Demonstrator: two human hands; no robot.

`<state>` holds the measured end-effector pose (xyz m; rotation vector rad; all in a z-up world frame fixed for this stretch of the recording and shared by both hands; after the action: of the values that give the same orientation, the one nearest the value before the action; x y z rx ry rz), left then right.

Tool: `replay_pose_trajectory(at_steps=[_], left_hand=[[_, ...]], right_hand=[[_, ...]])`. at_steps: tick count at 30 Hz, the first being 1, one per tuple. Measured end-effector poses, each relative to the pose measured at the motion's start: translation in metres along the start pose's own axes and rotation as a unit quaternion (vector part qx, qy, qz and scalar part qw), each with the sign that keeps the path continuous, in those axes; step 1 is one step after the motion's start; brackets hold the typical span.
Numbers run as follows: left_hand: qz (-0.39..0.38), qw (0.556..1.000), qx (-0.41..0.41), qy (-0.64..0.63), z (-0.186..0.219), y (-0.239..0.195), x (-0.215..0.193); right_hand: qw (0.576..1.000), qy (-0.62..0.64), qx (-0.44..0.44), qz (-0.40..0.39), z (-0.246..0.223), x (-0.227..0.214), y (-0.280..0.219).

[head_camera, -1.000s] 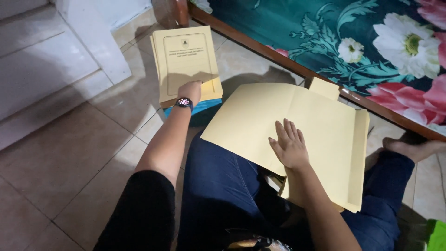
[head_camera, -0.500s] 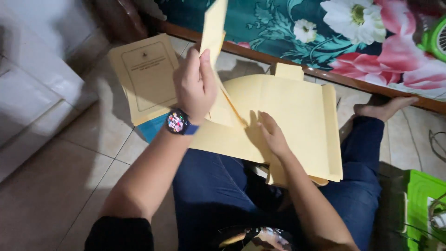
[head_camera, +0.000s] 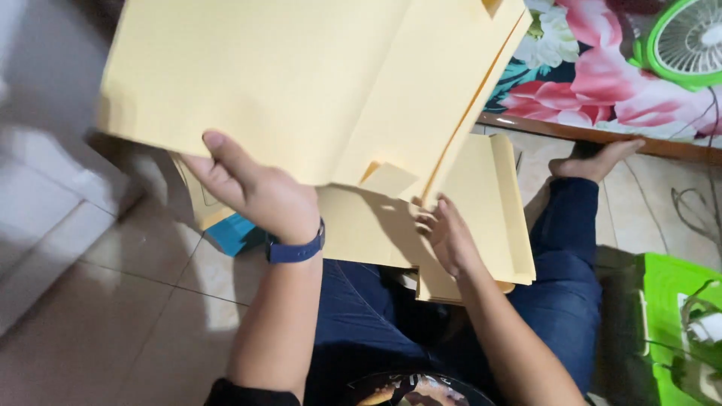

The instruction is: Unfolding and smoothing out large yellow paper folders on the floor.

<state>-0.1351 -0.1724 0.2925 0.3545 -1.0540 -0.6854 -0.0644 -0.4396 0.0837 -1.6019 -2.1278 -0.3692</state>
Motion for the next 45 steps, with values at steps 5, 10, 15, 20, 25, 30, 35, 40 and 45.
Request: replay_pose_trajectory(at_steps=[5, 10, 15, 20, 25, 30, 35, 40, 45], left_hand=[[0.102, 0.992, -0.062, 0.031, -0.025, -0.035, -0.020], [0.022, 0.955, -0.163, 0.247, -0.046, -0.083, -0.074], [-0.065, 0.888, -0.352, 0.290, -0.110, -0.130, -0.175], [-0.060, 0.845, -0.463, 0.260, -0.110, -0.135, -0.188], [-0.049, 0.824, -0.507, 0.250, -0.110, -0.142, -0.192], [-0.059, 0.832, -0.412, 0.367, -0.055, -0.165, -0.169], [-0.350, 0.821, -0.212, 0.398, -0.031, -0.170, -0.082], [-0.536, 0.740, -0.137, 0.383, -0.108, -0.179, -0.047], [-0.672, 0.454, -0.188, 0.554, -0.192, -0.201, -0.053]], right_hand=[[0.980, -0.149, -0.068, 0.114, -0.016, -0.051, -0.022], [0.878, -0.414, 0.019, 0.240, -0.012, -0.167, -0.038], [0.804, -0.518, 0.151, 0.250, -0.010, -0.195, -0.079], [0.773, -0.567, 0.150, 0.242, -0.015, -0.216, -0.075], [0.776, -0.575, 0.123, 0.229, -0.041, -0.195, -0.083], [0.754, -0.578, 0.175, 0.257, -0.046, -0.208, -0.085], [0.734, -0.609, 0.158, 0.255, -0.050, -0.186, -0.088], [0.710, -0.633, 0.184, 0.249, -0.031, -0.215, -0.080], [0.696, -0.646, 0.217, 0.229, -0.031, -0.207, -0.081]])
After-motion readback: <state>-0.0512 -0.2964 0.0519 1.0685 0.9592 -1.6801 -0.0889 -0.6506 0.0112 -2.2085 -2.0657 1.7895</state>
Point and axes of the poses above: each hand's wrist, its own y-axis towards the middle knuckle, its own x-axis out of the palm, z = x × y, the point moved 5 cm from there along y, towards the middle knuckle, and after that the axes turned 7 degrees about -z, right-handed, at the moved point
